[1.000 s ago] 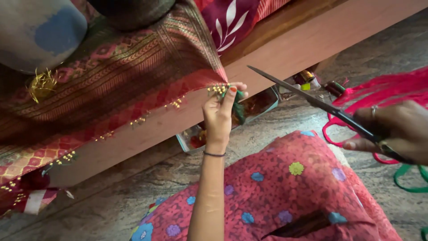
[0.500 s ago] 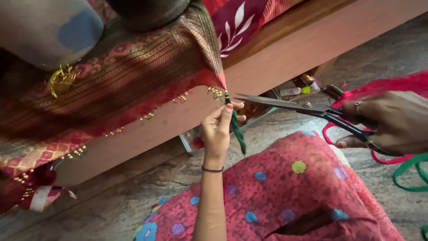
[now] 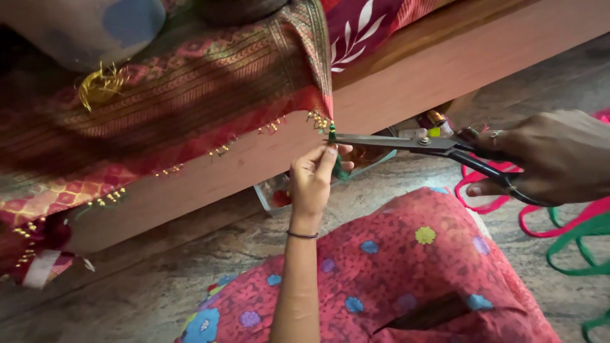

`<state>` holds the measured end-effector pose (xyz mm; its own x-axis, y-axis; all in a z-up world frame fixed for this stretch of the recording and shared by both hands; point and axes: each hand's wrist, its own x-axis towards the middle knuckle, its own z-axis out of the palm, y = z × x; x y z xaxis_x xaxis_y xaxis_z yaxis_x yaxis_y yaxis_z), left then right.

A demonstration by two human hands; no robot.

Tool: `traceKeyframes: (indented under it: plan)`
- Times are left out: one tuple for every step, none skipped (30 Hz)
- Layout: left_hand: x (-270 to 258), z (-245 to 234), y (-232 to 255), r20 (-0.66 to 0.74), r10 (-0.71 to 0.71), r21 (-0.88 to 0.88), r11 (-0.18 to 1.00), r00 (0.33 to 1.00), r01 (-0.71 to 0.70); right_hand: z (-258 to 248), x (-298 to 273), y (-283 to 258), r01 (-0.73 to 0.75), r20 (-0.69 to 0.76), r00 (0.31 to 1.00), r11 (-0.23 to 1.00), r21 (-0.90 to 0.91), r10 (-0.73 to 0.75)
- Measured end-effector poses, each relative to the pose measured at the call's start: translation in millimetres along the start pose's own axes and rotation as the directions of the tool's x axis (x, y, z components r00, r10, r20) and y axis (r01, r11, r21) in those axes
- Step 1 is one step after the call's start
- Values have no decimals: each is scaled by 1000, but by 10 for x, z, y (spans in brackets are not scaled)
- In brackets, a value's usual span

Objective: Tying and trimming decorative tassels on a sari's border.

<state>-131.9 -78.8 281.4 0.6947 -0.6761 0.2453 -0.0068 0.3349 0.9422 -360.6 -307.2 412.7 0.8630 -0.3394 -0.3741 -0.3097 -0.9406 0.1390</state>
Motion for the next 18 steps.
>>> traceKeyframes:
  plan:
    - [-6,-11,-42,-2,-2,-6,1000,1000,2,1,1,-13,-1,5,1000,1000,-5,1]
    - [4,-31,-76,4,2,-12,1000,1000,-2,-4,11,-29,-22,17,1000,1000,-7,23]
    - [14,-50,-109,9,6,-19,1000,1000,-5,-10,22,-44,-44,30,999,999,-10,44]
    - [14,-47,-85,9,5,-21,1000,1000,-5,-34,17,-73,-44,31,998,999,-12,45]
    - [15,-43,-61,8,-4,-23,1000,1000,5,-60,13,-101,-31,29,999,999,-30,32]
    - [16,-45,-35,7,-15,-24,1000,1000,15,-85,13,-133,-17,28,999,999,-47,18]
    - [13,-39,-25,6,-16,-25,1000,1000,16,-35,21,-107,-17,29,999,999,-48,18]
    - [16,-40,-10,-4,-21,-8,1000,1000,21,7,43,-81,-41,40,998,996,-77,44]
    - [18,-40,4,-15,-27,9,1000,1000,27,50,64,-54,-65,52,996,992,-106,71]
    - [16,-53,8,-18,-28,10,1000,999,29,-5,44,-123,-61,53,996,992,-106,67]
    - [15,-63,11,-9,-9,22,1000,1000,10,-60,23,-188,-91,74,992,989,-121,100]
    - [26,-60,10,3,11,31,999,1000,-11,-119,-3,-241,-124,92,986,983,-137,137]
    - [24,-55,20,2,11,30,999,1000,-11,-150,-7,-267,-124,92,986,983,-138,137]
    - [21,-48,31,-12,35,82,996,999,-34,-176,-14,-292,-128,122,982,982,-138,146]
    - [19,-39,42,-25,59,134,990,998,-55,-203,-23,-316,-133,152,976,981,-138,154]
    - [23,-41,58,-24,59,134,989,998,-56,-145,4,-262,-134,152,976,981,-138,154]
    - [27,-42,73,-32,96,225,970,995,-87,-86,32,-206,-124,151,978,985,-119,141]
    - [25,-42,86,-36,133,315,942,990,-115,-21,58,-150,-113,152,980,989,-100,127]
